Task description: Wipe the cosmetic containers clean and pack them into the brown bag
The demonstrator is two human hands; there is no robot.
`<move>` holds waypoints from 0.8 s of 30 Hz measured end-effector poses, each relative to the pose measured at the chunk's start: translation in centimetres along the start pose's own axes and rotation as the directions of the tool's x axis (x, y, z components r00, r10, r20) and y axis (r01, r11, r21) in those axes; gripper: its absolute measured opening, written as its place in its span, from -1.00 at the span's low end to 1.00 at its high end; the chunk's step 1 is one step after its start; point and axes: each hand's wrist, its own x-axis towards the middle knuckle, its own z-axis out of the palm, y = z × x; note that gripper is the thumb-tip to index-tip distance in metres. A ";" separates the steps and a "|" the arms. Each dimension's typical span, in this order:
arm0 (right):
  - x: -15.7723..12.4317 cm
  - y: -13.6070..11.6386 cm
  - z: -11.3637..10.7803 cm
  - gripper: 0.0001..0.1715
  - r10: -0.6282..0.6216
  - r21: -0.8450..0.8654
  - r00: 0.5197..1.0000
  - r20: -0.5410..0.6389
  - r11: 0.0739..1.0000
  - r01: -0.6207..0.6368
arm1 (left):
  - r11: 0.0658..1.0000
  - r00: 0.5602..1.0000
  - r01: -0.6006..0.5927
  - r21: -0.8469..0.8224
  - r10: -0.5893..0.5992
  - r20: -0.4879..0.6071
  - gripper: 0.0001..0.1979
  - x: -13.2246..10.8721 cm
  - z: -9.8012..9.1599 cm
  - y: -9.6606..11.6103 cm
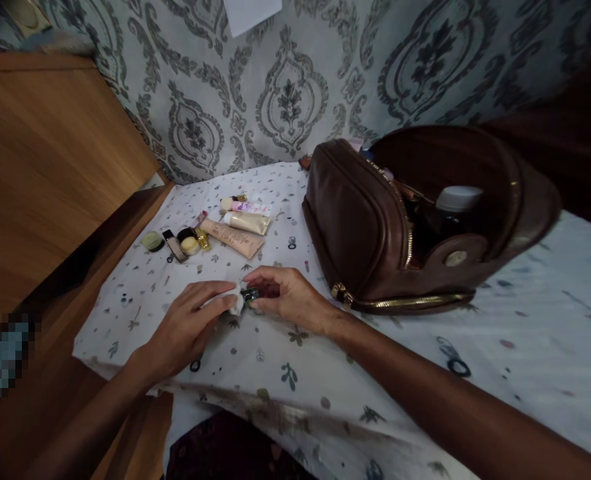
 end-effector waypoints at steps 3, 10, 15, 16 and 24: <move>0.0 0.3 -0.1 -0.65 0.017 -0.038 1.000 0.002 0.999 -0.017 | 0.999 0.999 0.045 -0.019 -0.046 -0.017 -0.61 -2.7 -1.0 -0.9; 0.1 0.4 -0.3 -0.70 -0.088 -0.172 0.996 -0.004 0.981 0.086 | 0.971 0.981 0.188 -0.149 -0.192 -0.016 -0.67 -6.6 -2.1 -2.1; 0.0 0.4 -0.3 -0.70 -0.095 -0.194 0.995 -0.005 0.977 0.093 | 0.935 0.941 0.335 -0.117 -0.326 0.088 -0.73 -6.5 -1.4 -2.4; 0.0 0.4 -0.3 -0.70 -0.096 -0.198 0.995 -0.009 0.976 0.093 | 0.934 0.939 0.341 -0.111 -0.331 0.098 -0.74 -6.2 -1.3 -2.7; 0.0 0.0 -0.5 -0.79 -0.293 -0.518 0.950 -0.110 0.833 0.197 | 0.982 0.984 0.167 -0.089 -0.160 0.078 -0.79 -2.2 -0.1 -7.2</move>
